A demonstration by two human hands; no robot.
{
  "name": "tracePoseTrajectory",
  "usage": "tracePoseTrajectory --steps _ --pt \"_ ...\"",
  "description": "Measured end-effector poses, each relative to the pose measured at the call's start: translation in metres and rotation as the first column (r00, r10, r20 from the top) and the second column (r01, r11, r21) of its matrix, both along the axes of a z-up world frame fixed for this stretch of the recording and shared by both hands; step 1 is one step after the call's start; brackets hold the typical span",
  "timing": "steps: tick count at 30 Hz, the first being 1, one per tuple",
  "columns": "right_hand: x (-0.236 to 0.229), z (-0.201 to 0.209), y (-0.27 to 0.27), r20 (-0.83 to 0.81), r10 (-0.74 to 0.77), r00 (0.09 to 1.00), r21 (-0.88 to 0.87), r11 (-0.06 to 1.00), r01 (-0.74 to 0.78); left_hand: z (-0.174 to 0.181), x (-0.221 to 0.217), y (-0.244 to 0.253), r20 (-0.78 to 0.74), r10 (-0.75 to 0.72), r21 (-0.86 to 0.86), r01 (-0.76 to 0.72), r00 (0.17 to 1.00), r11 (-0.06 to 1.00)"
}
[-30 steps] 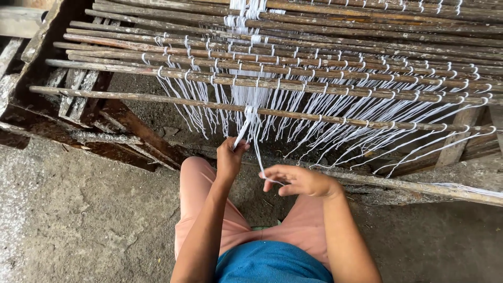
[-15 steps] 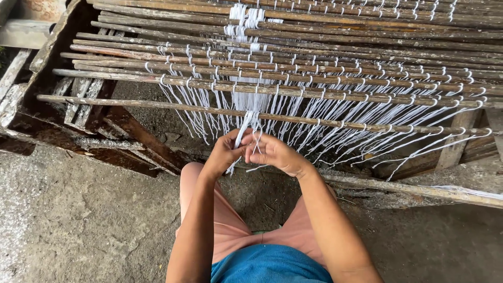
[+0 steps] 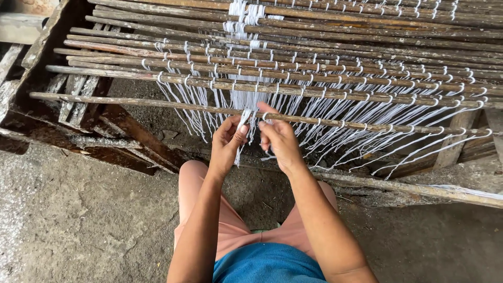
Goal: The person is weaving or looping white threads onto a series of wooden sticks arranged on a frame.
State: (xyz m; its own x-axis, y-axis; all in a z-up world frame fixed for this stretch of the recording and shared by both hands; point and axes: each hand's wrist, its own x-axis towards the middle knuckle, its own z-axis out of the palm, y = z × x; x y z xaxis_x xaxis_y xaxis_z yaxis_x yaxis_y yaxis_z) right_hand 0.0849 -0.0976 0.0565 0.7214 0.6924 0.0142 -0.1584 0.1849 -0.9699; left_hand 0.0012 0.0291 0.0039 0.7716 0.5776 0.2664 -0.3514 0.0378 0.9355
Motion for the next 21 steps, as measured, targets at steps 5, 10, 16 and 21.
tracePoseTrajectory --steps 5,10,16,21 --pt "-0.005 0.012 0.004 -0.164 0.038 0.986 0.070 0.997 -0.027 -0.006 0.000 0.005 0.051 0.146 0.005 -0.146 0.988 0.989" --pt "0.009 -0.022 -0.005 -0.408 0.140 0.902 0.220 0.974 -0.052 -0.002 -0.001 0.004 0.026 0.249 0.107 -0.250 0.968 0.962" --pt "0.018 -0.033 -0.024 -0.431 0.084 0.899 0.189 0.982 -0.001 -0.010 0.011 0.001 0.010 0.276 0.137 -0.275 0.961 0.952" --pt "0.019 -0.033 -0.029 -0.355 0.018 0.935 0.111 0.994 0.023 -0.013 0.010 -0.001 0.040 0.276 0.125 -0.279 0.960 0.952"
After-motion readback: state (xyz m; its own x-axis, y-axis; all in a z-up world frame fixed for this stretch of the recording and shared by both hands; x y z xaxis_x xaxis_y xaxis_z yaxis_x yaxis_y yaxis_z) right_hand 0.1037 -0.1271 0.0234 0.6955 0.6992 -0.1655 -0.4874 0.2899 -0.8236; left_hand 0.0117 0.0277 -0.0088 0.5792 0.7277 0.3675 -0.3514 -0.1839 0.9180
